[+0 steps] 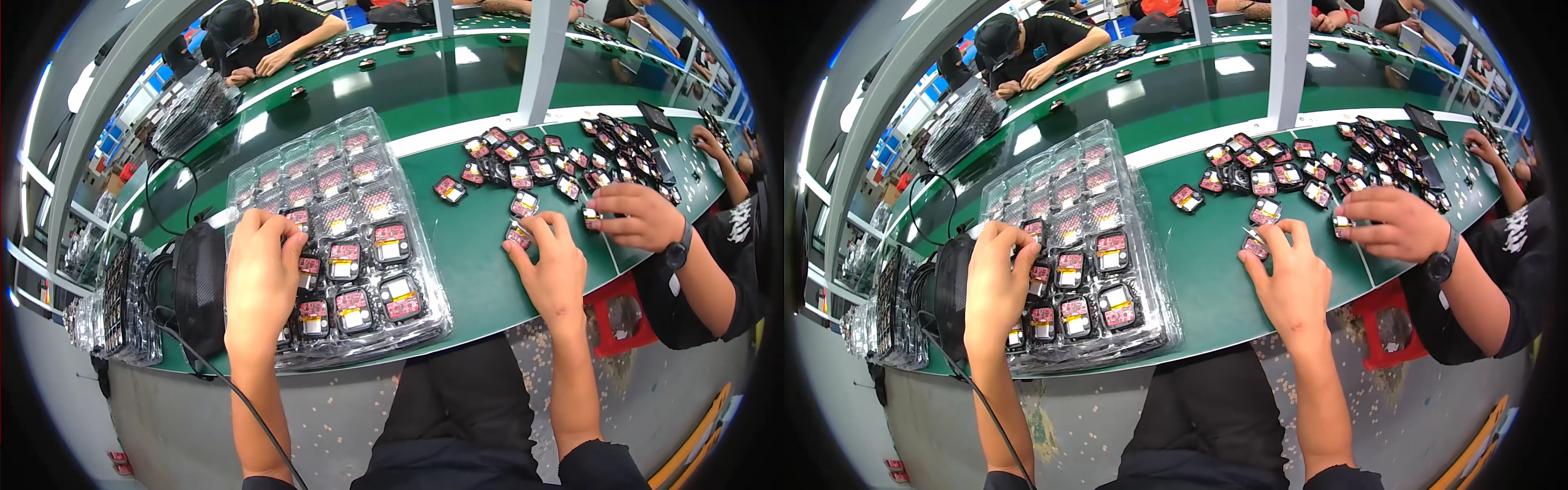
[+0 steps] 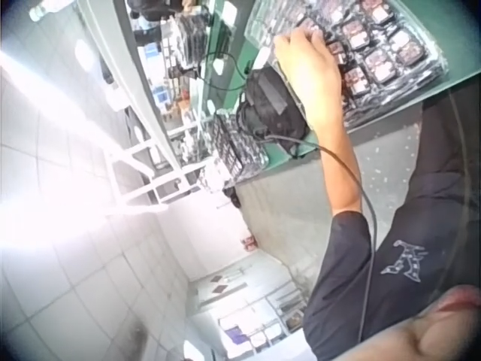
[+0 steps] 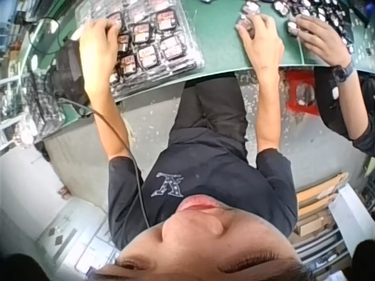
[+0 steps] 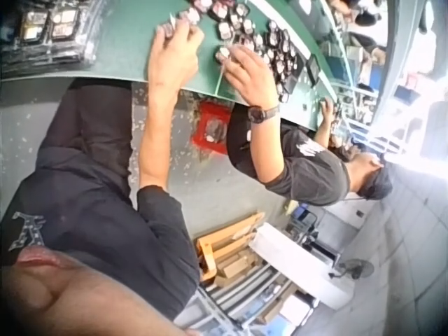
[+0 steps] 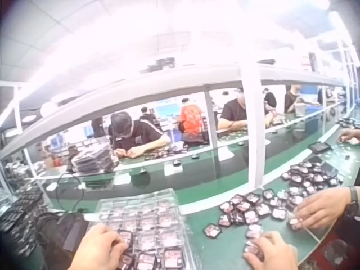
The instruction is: Manually assemble small electronic device components by picking them from a tray and using tweezers to place or adjust internal parts.
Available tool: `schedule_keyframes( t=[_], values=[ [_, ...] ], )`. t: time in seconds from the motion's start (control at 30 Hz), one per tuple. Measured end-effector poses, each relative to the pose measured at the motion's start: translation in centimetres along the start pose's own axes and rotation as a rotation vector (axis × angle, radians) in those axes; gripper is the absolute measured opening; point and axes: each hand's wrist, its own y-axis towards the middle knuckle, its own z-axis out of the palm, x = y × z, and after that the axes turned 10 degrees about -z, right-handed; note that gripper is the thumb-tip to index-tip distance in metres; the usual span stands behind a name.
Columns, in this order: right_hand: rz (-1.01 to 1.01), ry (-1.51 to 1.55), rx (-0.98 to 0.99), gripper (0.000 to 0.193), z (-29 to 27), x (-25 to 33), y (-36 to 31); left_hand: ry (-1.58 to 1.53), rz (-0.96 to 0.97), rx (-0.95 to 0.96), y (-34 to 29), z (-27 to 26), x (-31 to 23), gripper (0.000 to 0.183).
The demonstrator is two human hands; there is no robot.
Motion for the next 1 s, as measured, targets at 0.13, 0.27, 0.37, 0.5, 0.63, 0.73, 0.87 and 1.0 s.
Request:
schedule_keyframes(
  t=[0.13,0.27,0.37,0.5,0.63,0.73,0.87,1.0],
  values=[
    [0.003,0.000,0.024,0.030,0.1,-0.1,-0.3,-0.027,-0.006,0.015,0.3,0.1,-0.3,0.010],
    [0.015,0.053,0.022,0.029,-0.6,-0.1,-0.6,-0.050,0.038,-0.002,-0.1,-0.1,-1.5,0.009],
    [0.007,0.128,0.021,0.031,-1.0,0.7,-0.4,-0.063,0.062,-0.084,-0.7,-0.1,-0.7,0.014],
    [-0.044,0.408,-0.067,0.038,-1.4,0.8,-1.4,-0.084,0.114,-0.062,-0.2,0.8,0.8,0.023],
    [-0.072,0.524,-0.027,0.045,-3.8,2.6,-4.5,-0.147,0.063,0.015,-0.2,-0.2,0.9,0.025],
    [-0.141,0.610,-0.013,0.047,-3.9,3.4,-6.3,-0.162,0.052,0.050,0.0,-0.4,1.1,0.025],
    [-0.103,0.691,0.050,0.048,-2.9,4.6,-7.9,-0.200,0.034,0.114,0.6,-0.3,1.5,0.025],
    [-0.117,0.743,0.079,0.049,-2.3,5.3,-9.1,-0.163,0.039,0.102,0.8,-0.7,1.6,0.024]
  ],
)
